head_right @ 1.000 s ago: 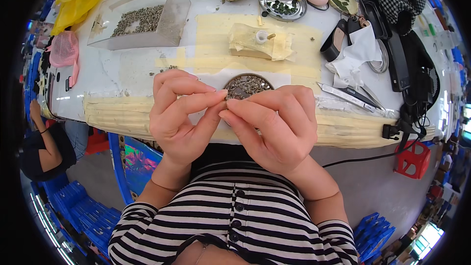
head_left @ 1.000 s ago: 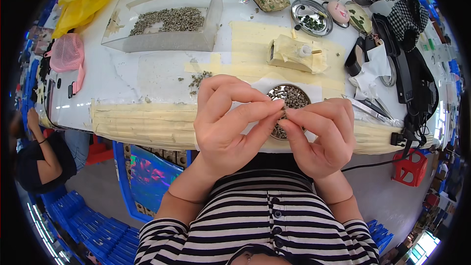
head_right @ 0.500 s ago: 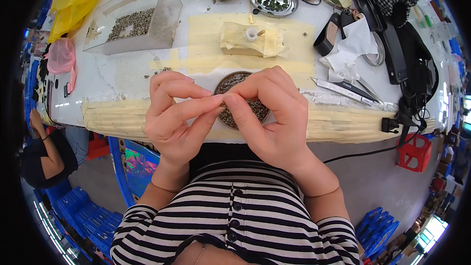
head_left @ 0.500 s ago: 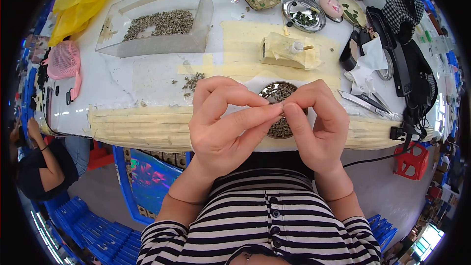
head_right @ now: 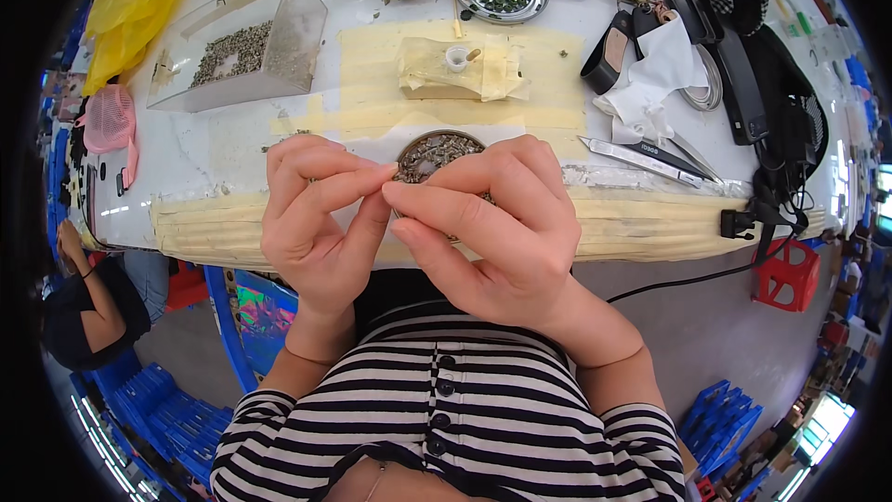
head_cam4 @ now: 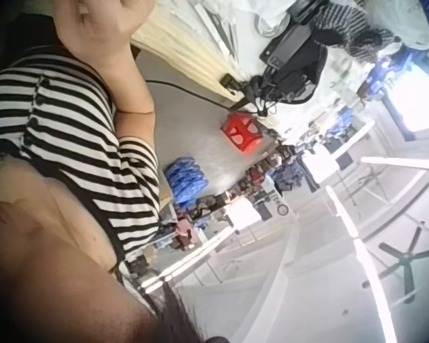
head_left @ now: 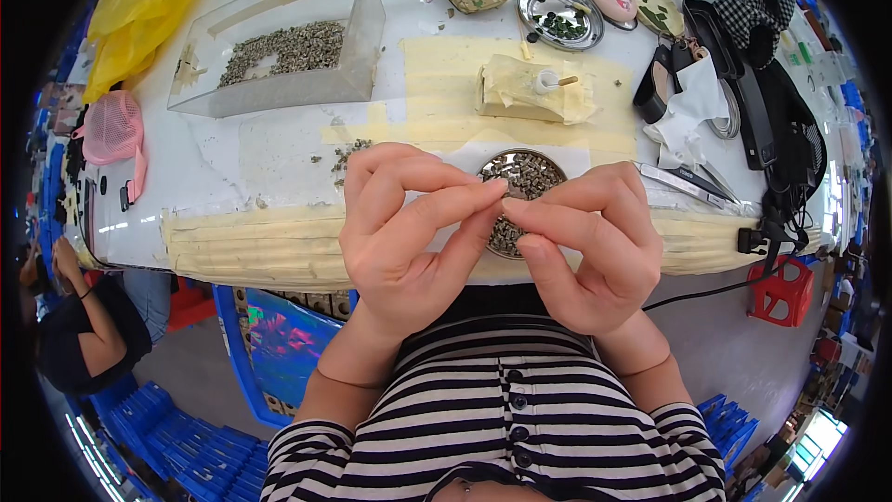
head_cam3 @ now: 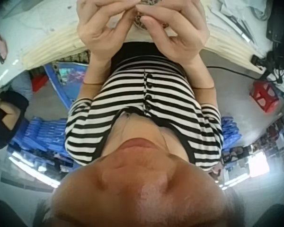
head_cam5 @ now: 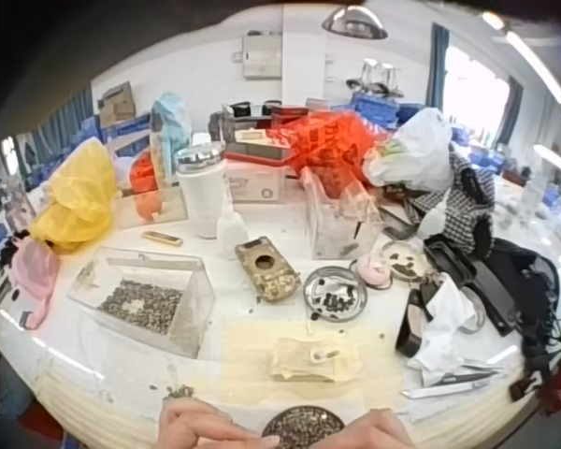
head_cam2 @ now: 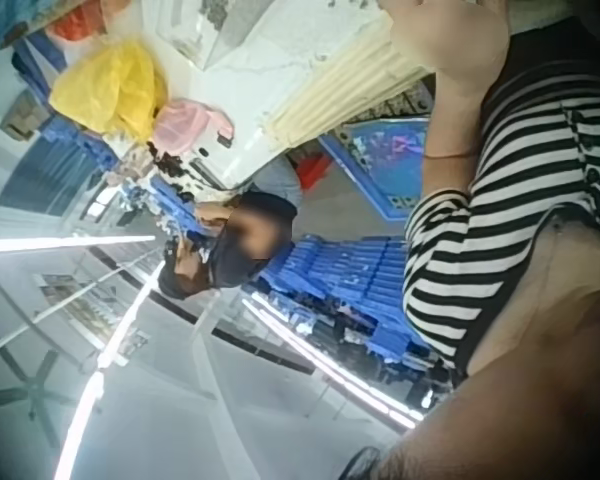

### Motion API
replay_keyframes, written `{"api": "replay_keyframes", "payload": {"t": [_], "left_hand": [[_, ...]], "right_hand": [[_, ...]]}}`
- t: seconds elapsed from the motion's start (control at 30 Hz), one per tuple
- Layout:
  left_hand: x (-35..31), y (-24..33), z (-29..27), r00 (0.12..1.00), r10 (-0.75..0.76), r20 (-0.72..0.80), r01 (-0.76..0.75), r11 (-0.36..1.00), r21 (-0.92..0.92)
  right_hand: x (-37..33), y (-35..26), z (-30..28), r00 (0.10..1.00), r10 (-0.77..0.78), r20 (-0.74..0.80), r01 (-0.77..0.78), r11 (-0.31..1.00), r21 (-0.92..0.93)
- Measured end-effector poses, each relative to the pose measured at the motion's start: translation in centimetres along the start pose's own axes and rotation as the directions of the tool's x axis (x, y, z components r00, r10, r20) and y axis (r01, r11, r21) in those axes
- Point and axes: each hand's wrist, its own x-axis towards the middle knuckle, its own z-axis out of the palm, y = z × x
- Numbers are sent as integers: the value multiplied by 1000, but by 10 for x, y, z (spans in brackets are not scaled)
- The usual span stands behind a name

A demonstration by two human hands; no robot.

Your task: Manually assembling small metal pins into plastic component housings at a workbench.

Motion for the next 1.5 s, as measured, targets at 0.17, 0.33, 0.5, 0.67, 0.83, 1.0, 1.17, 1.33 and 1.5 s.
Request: {"api": "replay_keyframes", "payload": {"t": [0.17,0.33,0.5,0.67,0.83,1.0,1.17,1.33,1.5], "left_hand": [[0,-1,-2,1000,-4,17,5,999,-43],[1,0,-4,998,23,51,-22,999,-29],[-1,-1,0,1000,1,16,-1,1000,-1],[-1,0,0,1000,-21,22,21,1000,17],[-2,0,-2,998,-4,62,5,1000,-22],[1,3,-3,997,17,73,-16,1000,-14],[-4,2,0,998,-35,50,34,999,10],[-3,1,2,1000,-19,16,19,1000,-3],[-1,1,-1,999,23,38,-23,1000,-7]], "right_hand": [[-5,8,5,998,59,-8,-59,998,-16],[-2,9,8,985,164,46,-169,976,137],[-4,9,10,997,58,-55,-59,998,-30],[-10,9,12,994,-37,-104,24,992,-122],[-7,13,13,997,24,-71,-29,997,-70],[-4,15,13,997,68,-34,-67,997,46],[-9,13,13,992,-13,-128,10,1000,-24],[-12,12,13,992,-52,-118,34,988,-154],[-9,16,14,995,-12,-99,2,995,-103]]}}
